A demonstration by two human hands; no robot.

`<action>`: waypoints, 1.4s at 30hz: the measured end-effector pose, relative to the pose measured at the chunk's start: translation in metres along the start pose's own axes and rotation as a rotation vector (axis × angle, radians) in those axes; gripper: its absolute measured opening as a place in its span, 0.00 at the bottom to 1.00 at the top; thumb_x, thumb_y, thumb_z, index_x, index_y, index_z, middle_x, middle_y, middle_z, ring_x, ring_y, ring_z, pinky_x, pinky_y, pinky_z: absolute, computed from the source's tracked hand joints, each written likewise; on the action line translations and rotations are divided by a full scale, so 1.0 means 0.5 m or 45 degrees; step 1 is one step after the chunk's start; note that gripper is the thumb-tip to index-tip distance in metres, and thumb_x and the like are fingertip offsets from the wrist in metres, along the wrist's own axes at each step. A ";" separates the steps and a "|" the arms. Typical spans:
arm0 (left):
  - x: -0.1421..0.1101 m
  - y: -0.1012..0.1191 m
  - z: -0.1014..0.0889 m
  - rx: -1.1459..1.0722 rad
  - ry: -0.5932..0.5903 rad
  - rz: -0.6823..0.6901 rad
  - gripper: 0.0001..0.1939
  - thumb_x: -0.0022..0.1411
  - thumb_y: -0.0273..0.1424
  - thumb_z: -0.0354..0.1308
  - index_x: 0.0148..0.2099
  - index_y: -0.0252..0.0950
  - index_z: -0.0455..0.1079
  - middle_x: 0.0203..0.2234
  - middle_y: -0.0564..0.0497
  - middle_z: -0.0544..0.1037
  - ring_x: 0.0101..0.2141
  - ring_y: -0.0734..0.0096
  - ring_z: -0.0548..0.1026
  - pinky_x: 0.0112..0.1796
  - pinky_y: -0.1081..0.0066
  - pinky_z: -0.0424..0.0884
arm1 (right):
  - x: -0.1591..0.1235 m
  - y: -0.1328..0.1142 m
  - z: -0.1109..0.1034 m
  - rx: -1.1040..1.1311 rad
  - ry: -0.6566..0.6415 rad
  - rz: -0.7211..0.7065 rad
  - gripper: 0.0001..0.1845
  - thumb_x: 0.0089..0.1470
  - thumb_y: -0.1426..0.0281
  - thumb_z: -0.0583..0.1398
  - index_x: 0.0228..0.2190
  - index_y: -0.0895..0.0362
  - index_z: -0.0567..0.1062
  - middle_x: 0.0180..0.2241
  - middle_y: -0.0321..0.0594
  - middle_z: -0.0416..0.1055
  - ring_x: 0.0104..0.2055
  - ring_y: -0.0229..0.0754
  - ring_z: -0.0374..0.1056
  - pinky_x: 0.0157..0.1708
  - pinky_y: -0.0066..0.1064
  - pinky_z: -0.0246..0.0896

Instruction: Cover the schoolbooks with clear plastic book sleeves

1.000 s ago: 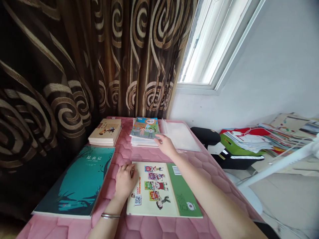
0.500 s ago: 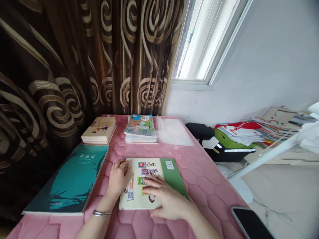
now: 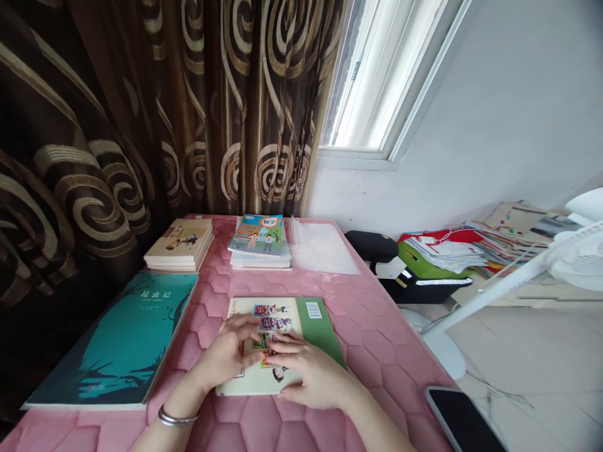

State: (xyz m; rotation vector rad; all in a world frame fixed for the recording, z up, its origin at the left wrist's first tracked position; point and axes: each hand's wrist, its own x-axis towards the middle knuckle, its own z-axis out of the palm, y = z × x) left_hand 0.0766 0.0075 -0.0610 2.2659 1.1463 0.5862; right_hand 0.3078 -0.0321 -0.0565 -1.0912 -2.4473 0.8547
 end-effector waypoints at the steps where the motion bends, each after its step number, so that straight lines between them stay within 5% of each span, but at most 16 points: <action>1: -0.003 0.009 -0.008 -0.029 -0.100 0.007 0.15 0.53 0.40 0.65 0.43 0.44 0.75 0.56 0.45 0.70 0.60 0.54 0.61 0.59 0.51 0.54 | -0.001 0.002 0.000 -0.004 0.024 -0.020 0.31 0.44 0.67 0.68 0.52 0.49 0.73 0.59 0.38 0.63 0.65 0.48 0.51 0.65 0.41 0.42; 4: -0.013 0.029 -0.028 -0.050 -0.378 0.028 0.30 0.44 0.42 0.70 0.52 0.48 0.71 0.63 0.47 0.60 0.65 0.49 0.48 0.61 0.44 0.41 | -0.004 0.007 -0.002 0.001 0.112 -0.060 0.21 0.52 0.72 0.61 0.48 0.51 0.76 0.55 0.38 0.69 0.61 0.43 0.59 0.62 0.35 0.50; 7: -0.020 0.035 -0.036 -0.037 -0.473 0.045 0.35 0.43 0.37 0.70 0.55 0.51 0.68 0.66 0.49 0.54 0.66 0.49 0.42 0.61 0.41 0.35 | -0.008 0.011 -0.007 0.021 0.142 -0.016 0.20 0.52 0.73 0.59 0.47 0.51 0.77 0.54 0.40 0.71 0.57 0.43 0.64 0.58 0.33 0.58; 14: -0.022 0.033 -0.035 -0.039 -0.454 0.028 0.35 0.42 0.29 0.68 0.55 0.50 0.68 0.66 0.48 0.54 0.66 0.51 0.43 0.61 0.41 0.35 | -0.013 0.005 -0.010 0.007 0.054 0.076 0.24 0.39 0.72 0.69 0.42 0.48 0.79 0.57 0.37 0.67 0.58 0.48 0.64 0.58 0.38 0.58; 33: -0.028 0.035 -0.040 -0.031 -0.409 0.038 0.36 0.43 0.28 0.67 0.57 0.52 0.67 0.65 0.49 0.57 0.66 0.52 0.45 0.61 0.42 0.36 | -0.021 0.003 -0.007 -0.026 0.151 -0.043 0.17 0.43 0.75 0.62 0.37 0.49 0.81 0.49 0.36 0.75 0.53 0.42 0.69 0.56 0.32 0.61; 38: -0.028 0.038 -0.046 -0.054 -0.385 0.045 0.33 0.45 0.28 0.66 0.55 0.51 0.69 0.64 0.49 0.60 0.66 0.53 0.48 0.61 0.43 0.39 | -0.023 -0.014 -0.018 -0.015 0.190 -0.069 0.12 0.49 0.76 0.59 0.29 0.50 0.81 0.37 0.32 0.80 0.40 0.39 0.76 0.42 0.28 0.69; 42: -0.031 0.042 -0.056 -0.105 -0.344 0.010 0.27 0.45 0.29 0.66 0.50 0.49 0.72 0.62 0.51 0.62 0.65 0.53 0.52 0.61 0.46 0.45 | -0.030 -0.024 -0.033 -0.229 0.274 -0.080 0.14 0.58 0.73 0.54 0.28 0.51 0.79 0.31 0.34 0.79 0.32 0.38 0.74 0.33 0.27 0.66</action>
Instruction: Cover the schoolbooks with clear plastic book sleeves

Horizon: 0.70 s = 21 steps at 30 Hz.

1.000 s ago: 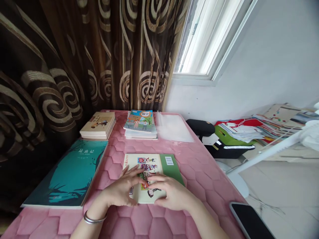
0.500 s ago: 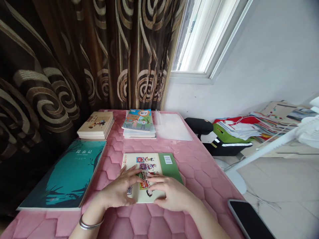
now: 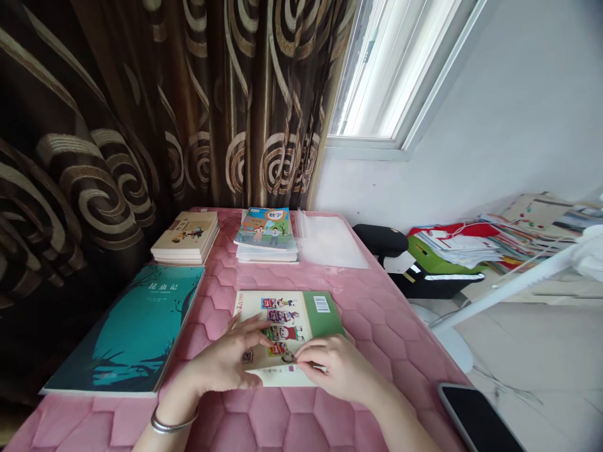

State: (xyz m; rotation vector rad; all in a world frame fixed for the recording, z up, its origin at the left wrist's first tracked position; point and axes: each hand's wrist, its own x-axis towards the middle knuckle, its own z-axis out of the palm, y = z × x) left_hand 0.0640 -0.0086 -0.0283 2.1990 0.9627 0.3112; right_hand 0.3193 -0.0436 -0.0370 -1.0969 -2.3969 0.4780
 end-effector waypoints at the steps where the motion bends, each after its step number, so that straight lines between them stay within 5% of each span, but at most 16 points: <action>1: -0.002 0.001 -0.004 -0.027 0.025 -0.014 0.23 0.47 0.30 0.65 0.48 0.48 0.73 0.61 0.51 0.64 0.63 0.54 0.55 0.61 0.50 0.49 | -0.001 0.000 -0.003 -0.100 0.062 0.001 0.15 0.60 0.72 0.53 0.30 0.51 0.78 0.30 0.35 0.78 0.31 0.38 0.73 0.32 0.27 0.65; 4: -0.006 0.001 -0.018 -0.148 0.156 -0.077 0.12 0.55 0.32 0.59 0.43 0.43 0.76 0.53 0.48 0.74 0.54 0.60 0.70 0.54 0.61 0.64 | -0.001 0.007 -0.005 -0.374 0.282 0.027 0.17 0.64 0.71 0.49 0.32 0.53 0.76 0.27 0.37 0.77 0.28 0.39 0.71 0.29 0.29 0.61; 7: -0.007 -0.008 -0.031 -0.304 0.336 -0.132 0.13 0.60 0.38 0.56 0.41 0.38 0.75 0.40 0.47 0.80 0.42 0.62 0.76 0.44 0.68 0.70 | 0.001 0.018 0.000 -0.457 0.436 0.062 0.18 0.65 0.71 0.48 0.31 0.53 0.75 0.25 0.37 0.76 0.25 0.38 0.70 0.28 0.29 0.59; 14: 0.009 -0.035 -0.019 -0.655 0.561 -0.201 0.21 0.60 0.48 0.53 0.29 0.33 0.69 0.22 0.53 0.70 0.26 0.73 0.67 0.27 0.75 0.63 | 0.005 0.039 0.017 -0.330 0.586 0.124 0.16 0.64 0.69 0.50 0.32 0.53 0.76 0.29 0.37 0.78 0.28 0.38 0.72 0.30 0.28 0.61; 21: 0.027 -0.063 0.009 -0.662 0.665 -0.243 0.22 0.58 0.49 0.55 0.25 0.35 0.64 0.19 0.56 0.62 0.24 0.76 0.59 0.25 0.75 0.56 | 0.009 0.039 0.021 -0.287 0.660 -0.031 0.13 0.64 0.69 0.52 0.34 0.53 0.77 0.29 0.36 0.77 0.29 0.37 0.72 0.30 0.27 0.63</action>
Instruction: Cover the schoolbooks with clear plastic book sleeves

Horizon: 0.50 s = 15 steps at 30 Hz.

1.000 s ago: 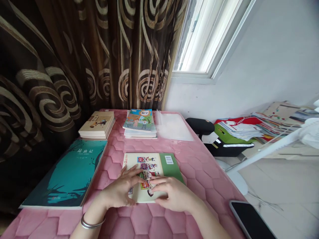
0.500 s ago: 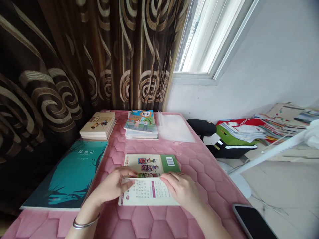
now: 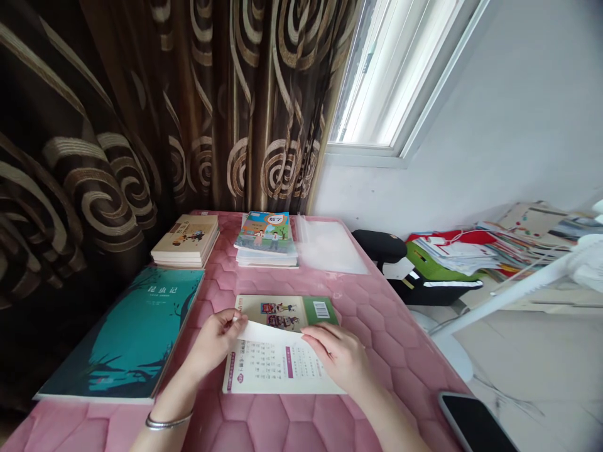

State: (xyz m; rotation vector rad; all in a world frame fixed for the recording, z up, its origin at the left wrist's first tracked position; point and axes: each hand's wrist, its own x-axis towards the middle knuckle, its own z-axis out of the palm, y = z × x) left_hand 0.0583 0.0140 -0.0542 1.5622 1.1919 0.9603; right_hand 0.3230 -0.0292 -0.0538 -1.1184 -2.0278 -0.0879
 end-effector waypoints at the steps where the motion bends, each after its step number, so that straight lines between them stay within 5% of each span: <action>1: 0.001 -0.002 0.000 -0.002 0.003 -0.004 0.22 0.57 0.49 0.55 0.25 0.35 0.64 0.19 0.56 0.62 0.24 0.76 0.59 0.25 0.75 0.56 | 0.001 -0.003 -0.001 0.011 0.005 -0.017 0.13 0.63 0.69 0.53 0.34 0.52 0.77 0.29 0.36 0.77 0.29 0.36 0.72 0.31 0.27 0.63; 6: -0.002 0.007 -0.002 -0.019 -0.019 -0.031 0.19 0.55 0.45 0.57 0.25 0.35 0.64 0.20 0.57 0.63 0.23 0.76 0.60 0.25 0.75 0.56 | 0.002 -0.016 0.003 0.023 -0.048 -0.035 0.12 0.62 0.71 0.54 0.33 0.52 0.77 0.27 0.36 0.76 0.27 0.36 0.71 0.30 0.27 0.62; 10: -0.013 0.019 -0.002 -0.040 -0.182 -0.039 0.14 0.55 0.41 0.59 0.28 0.35 0.64 0.25 0.53 0.71 0.28 0.73 0.67 0.30 0.74 0.62 | -0.003 -0.019 0.008 0.023 -0.127 -0.048 0.11 0.62 0.71 0.53 0.34 0.53 0.76 0.27 0.35 0.76 0.28 0.36 0.70 0.30 0.28 0.60; 15: -0.031 0.033 0.009 0.299 -0.575 -0.014 0.10 0.49 0.34 0.63 0.33 0.36 0.69 0.31 0.52 0.73 0.33 0.69 0.70 0.34 0.72 0.65 | -0.003 -0.040 -0.004 0.082 -0.595 0.015 0.09 0.57 0.73 0.58 0.26 0.53 0.75 0.26 0.32 0.73 0.29 0.35 0.68 0.30 0.26 0.58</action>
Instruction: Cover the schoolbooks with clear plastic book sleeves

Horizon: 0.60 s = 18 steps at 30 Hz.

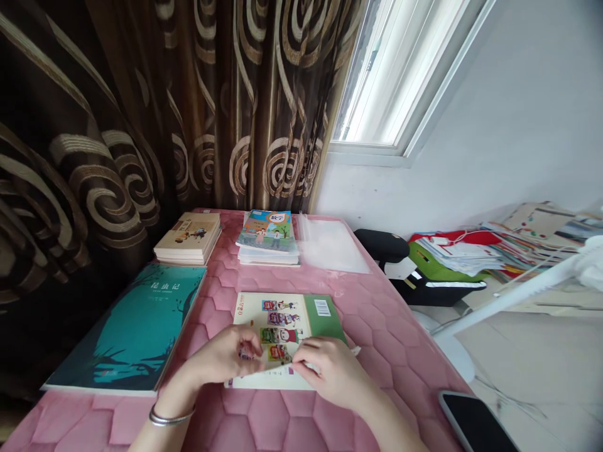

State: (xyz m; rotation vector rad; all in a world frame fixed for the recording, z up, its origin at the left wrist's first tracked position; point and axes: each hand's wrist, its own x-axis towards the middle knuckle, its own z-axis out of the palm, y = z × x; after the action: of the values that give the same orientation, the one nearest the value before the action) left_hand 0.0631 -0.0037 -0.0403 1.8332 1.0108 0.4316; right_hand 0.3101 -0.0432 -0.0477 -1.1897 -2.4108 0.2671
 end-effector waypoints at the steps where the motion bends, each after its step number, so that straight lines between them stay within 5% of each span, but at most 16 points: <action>1: -0.002 0.006 0.004 0.108 -0.047 0.021 0.11 0.47 0.32 0.65 0.34 0.36 0.70 0.33 0.52 0.73 0.35 0.68 0.70 0.37 0.71 0.65 | -0.001 -0.006 -0.003 0.011 -0.091 0.026 0.08 0.55 0.73 0.60 0.25 0.53 0.75 0.26 0.32 0.73 0.30 0.36 0.68 0.31 0.26 0.58; 7: -0.002 0.032 0.031 0.515 -0.131 0.127 0.16 0.44 0.26 0.65 0.37 0.41 0.69 0.40 0.52 0.69 0.46 0.60 0.67 0.48 0.64 0.62 | 0.001 -0.029 -0.019 0.093 -0.307 0.154 0.06 0.49 0.76 0.62 0.28 0.52 0.75 0.34 0.32 0.72 0.39 0.39 0.67 0.39 0.28 0.59; 18: 0.000 0.024 0.035 0.577 -0.055 0.227 0.09 0.50 0.22 0.56 0.34 0.40 0.66 0.37 0.53 0.70 0.41 0.68 0.68 0.43 0.70 0.63 | 0.002 -0.019 -0.021 0.089 -0.349 0.158 0.10 0.49 0.77 0.59 0.33 0.51 0.76 0.36 0.34 0.72 0.43 0.41 0.65 0.43 0.31 0.60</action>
State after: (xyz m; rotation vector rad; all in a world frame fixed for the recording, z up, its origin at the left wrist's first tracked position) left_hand 0.0804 -0.0162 -0.0381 2.3401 0.9736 0.2803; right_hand 0.3079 -0.0484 -0.0349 -1.3483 -2.5346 0.5829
